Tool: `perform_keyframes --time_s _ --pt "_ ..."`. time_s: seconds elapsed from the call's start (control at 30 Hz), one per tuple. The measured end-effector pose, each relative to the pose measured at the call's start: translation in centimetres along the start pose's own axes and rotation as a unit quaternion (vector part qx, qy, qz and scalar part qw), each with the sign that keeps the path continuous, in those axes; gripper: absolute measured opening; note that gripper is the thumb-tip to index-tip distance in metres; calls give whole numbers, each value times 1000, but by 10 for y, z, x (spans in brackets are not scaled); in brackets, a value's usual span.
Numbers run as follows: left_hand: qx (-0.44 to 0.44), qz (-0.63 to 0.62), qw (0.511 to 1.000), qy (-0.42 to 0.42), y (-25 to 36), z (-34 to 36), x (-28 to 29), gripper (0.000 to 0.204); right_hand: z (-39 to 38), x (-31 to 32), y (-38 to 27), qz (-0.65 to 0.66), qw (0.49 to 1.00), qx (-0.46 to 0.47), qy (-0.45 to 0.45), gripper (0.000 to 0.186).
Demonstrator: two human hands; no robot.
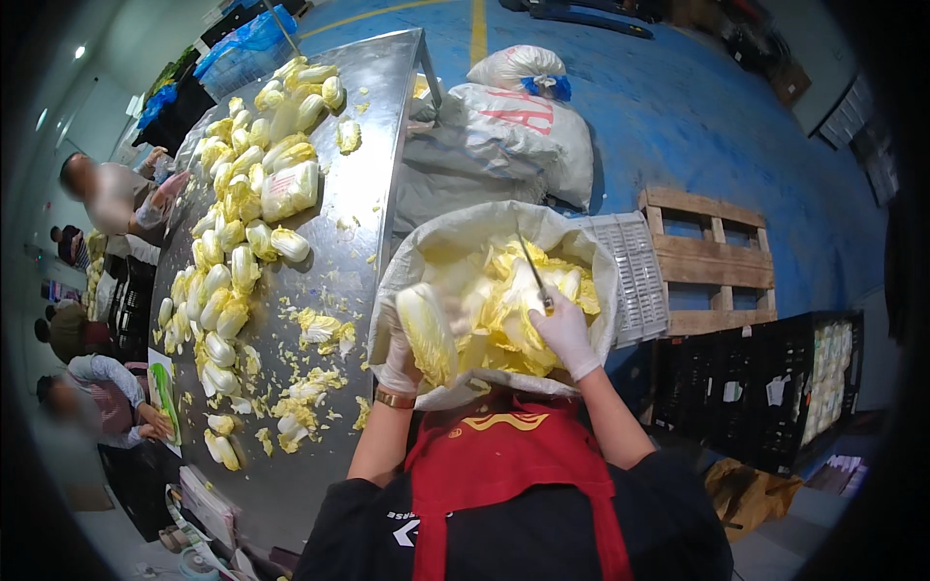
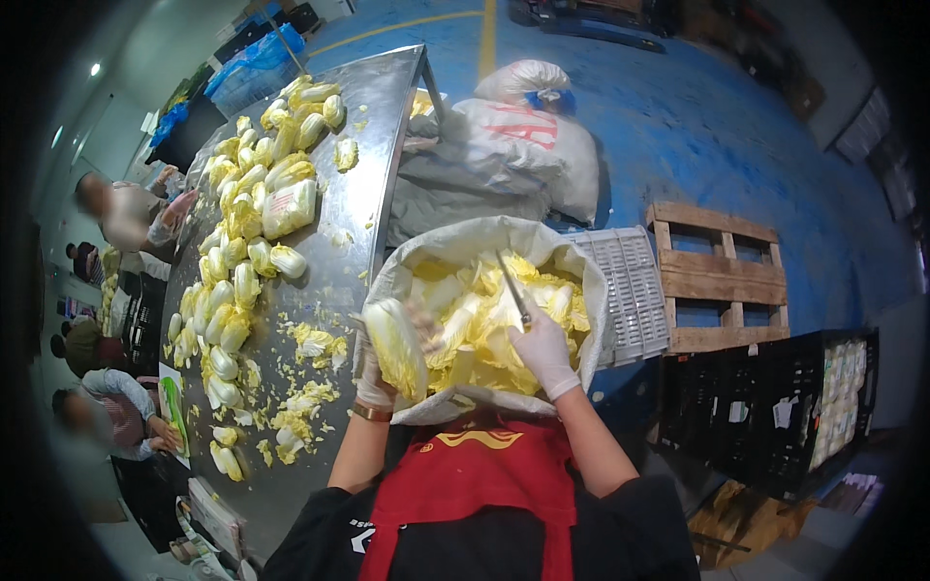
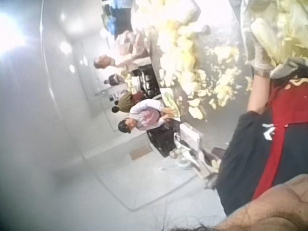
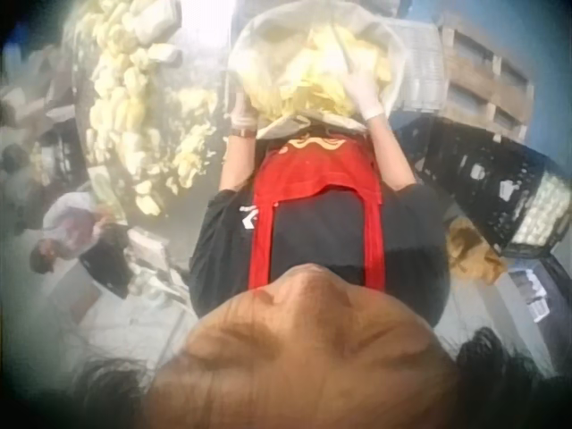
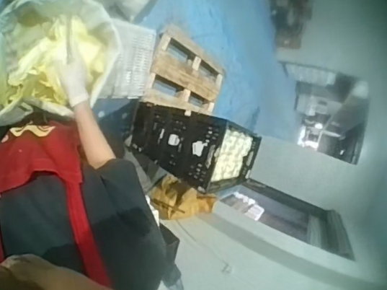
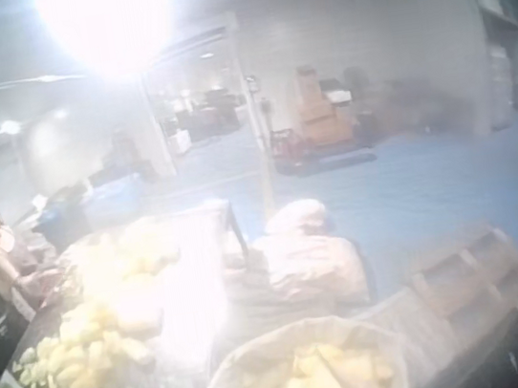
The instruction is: The person repeatedly cuts the base of napa cabbage heads using a knife and places them on a metal table. The person wears gloves and a red apron while working at a food preparation station.
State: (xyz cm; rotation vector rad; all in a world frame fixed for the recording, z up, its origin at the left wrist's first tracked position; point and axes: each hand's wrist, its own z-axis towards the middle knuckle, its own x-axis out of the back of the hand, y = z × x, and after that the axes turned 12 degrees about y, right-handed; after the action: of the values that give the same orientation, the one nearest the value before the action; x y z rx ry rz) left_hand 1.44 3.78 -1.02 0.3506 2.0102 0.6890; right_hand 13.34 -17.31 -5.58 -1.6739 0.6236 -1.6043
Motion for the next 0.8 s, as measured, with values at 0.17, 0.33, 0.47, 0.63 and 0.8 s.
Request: perform_keyframes --time_s 0.17,0.33,0.47,0.63,0.8 --pt "34 140 988 50 -27 -13 9 82 -26 2 -52 184 978 77 -66 32" --pt "-14 226 974 -11 -35 -11 1 54 -25 8 -86 174 969 157 -72 24" --pt "70 190 979 -21 -27 -33 4 44 -21 2 -67 160 970 149 -111 26" --pt "70 84 994 19 -33 -28 3 67 -8 -5 -36 179 973 -73 -127 31" --pt "44 39 998 1 -55 1 24 74 -32 -2 -55 228 936 -103 -248 38"
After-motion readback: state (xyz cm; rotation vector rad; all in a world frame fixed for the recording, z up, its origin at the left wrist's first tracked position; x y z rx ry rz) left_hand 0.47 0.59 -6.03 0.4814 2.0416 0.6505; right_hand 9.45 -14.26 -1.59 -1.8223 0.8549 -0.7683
